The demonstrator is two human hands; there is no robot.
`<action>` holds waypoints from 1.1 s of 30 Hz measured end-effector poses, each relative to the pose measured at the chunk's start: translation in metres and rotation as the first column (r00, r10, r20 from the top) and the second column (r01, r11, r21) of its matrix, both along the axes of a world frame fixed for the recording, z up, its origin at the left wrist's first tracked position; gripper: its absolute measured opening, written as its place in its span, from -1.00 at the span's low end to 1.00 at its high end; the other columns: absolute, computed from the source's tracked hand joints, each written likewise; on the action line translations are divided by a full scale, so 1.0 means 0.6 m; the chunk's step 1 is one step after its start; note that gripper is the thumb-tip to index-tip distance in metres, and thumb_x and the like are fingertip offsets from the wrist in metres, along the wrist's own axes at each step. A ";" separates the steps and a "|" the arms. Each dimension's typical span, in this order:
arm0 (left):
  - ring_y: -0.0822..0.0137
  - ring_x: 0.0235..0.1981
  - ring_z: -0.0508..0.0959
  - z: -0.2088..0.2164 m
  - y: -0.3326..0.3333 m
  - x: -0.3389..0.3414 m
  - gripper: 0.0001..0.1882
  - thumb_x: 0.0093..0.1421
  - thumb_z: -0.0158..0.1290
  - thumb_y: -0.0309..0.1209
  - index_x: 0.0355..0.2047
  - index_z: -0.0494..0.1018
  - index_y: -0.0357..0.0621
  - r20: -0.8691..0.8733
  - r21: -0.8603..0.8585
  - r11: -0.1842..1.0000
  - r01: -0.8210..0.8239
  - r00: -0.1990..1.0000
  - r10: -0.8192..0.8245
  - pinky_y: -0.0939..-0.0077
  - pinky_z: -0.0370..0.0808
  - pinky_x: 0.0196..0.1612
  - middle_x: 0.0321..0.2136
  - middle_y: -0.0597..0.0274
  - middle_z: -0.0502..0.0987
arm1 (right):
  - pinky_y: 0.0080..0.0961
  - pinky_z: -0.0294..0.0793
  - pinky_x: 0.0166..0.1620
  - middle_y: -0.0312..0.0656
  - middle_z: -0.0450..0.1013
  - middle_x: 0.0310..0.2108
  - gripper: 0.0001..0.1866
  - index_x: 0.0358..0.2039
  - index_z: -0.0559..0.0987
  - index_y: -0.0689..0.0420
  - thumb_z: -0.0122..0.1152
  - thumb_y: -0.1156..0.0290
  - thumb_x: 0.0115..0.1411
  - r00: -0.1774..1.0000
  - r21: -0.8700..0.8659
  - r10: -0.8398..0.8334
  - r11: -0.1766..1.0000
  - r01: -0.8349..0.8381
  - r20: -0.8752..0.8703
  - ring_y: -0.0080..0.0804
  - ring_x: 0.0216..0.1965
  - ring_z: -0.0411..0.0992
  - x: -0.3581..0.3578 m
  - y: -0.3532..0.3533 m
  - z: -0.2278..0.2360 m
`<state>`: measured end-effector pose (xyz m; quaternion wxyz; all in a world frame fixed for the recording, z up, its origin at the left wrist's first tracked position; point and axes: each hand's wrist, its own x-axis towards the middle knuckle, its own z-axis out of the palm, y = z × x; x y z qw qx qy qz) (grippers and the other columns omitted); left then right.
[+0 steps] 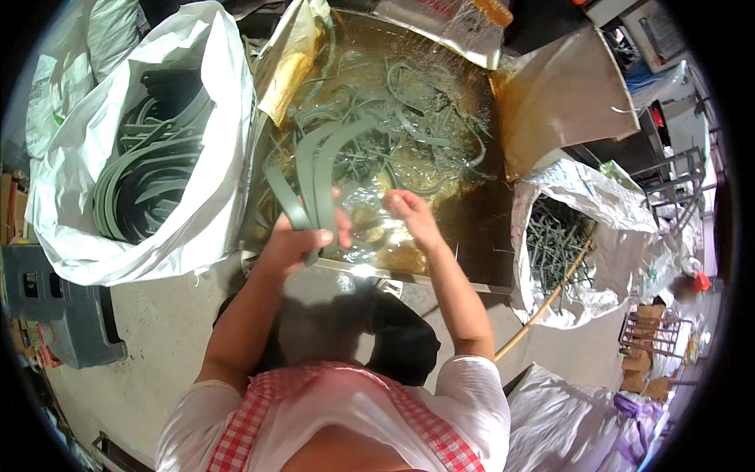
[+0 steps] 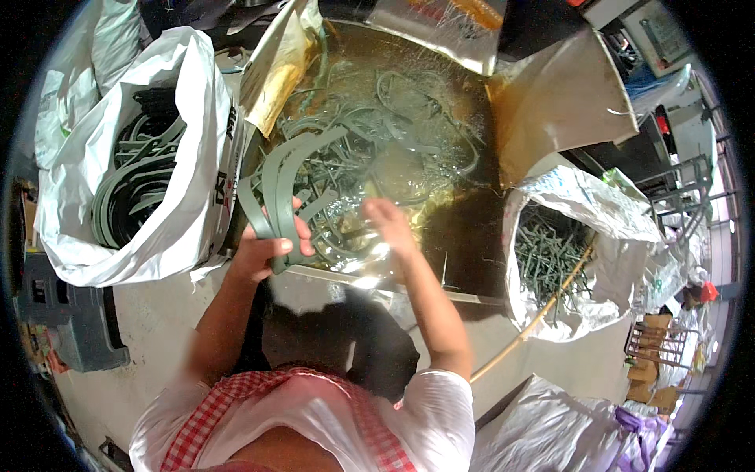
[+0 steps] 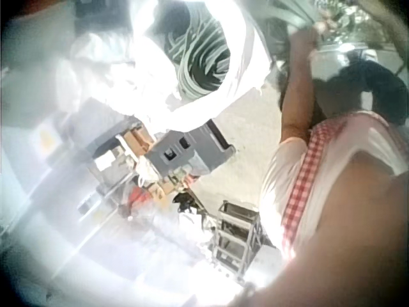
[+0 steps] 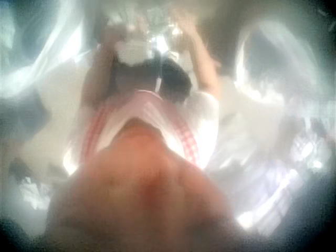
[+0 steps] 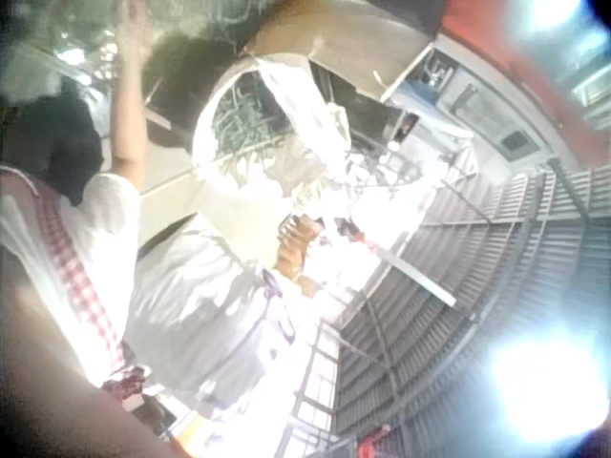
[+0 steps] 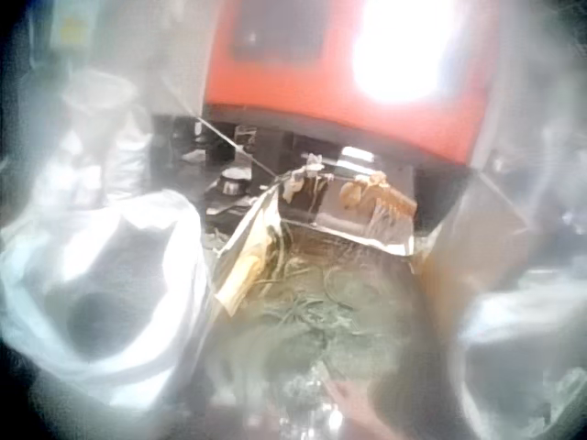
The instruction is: The person uses a wooden stick to stir curved gray plastic parts in a tank of liquid, then pulls a stack of the parts out of the liquid by hand and places them into a large white bag.
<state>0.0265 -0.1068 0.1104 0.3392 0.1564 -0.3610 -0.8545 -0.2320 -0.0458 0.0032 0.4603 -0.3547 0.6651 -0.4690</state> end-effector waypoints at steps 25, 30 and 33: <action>0.49 -0.65 0.42 0.006 -0.008 0.090 -0.62 0.01 0.03 -0.55 -0.10 0.33 -0.21 0.458 -0.135 0.703 0.699 0.673 -0.581 0.60 0.37 -0.60 -0.58 0.29 0.42 | -0.60 0.26 -0.54 -0.21 0.41 -0.40 -0.71 -0.32 0.40 0.12 0.07 0.14 0.18 0.642 0.150 -0.292 0.952 0.268 0.709 -0.49 -0.58 0.28 -0.174 -0.092 -0.060; 0.51 -0.68 0.38 -0.039 -0.018 0.027 -0.62 0.04 -0.02 -0.58 -0.08 0.27 -0.30 0.435 -0.158 0.979 -0.127 0.881 0.185 0.65 0.35 -0.66 -0.58 0.26 0.39 | -0.65 0.29 -0.40 -0.30 0.39 -0.38 -0.85 -0.29 0.36 0.06 0.09 0.34 0.18 0.868 -0.359 -0.009 0.908 0.215 0.497 -0.54 -0.47 0.31 -0.066 -0.084 0.139; 0.38 -0.59 0.47 -0.053 -0.017 -0.017 -0.65 0.00 -0.01 -0.54 -0.15 0.36 -0.34 0.628 -0.641 0.754 0.147 0.665 0.404 0.44 0.42 -0.51 -0.47 0.16 0.45 | -0.65 0.30 -0.39 -0.26 0.42 -0.36 -0.82 -0.17 0.35 0.09 0.03 0.40 0.22 0.987 -0.368 -0.055 0.924 0.108 0.152 -0.58 -0.47 0.30 -0.027 -0.049 0.202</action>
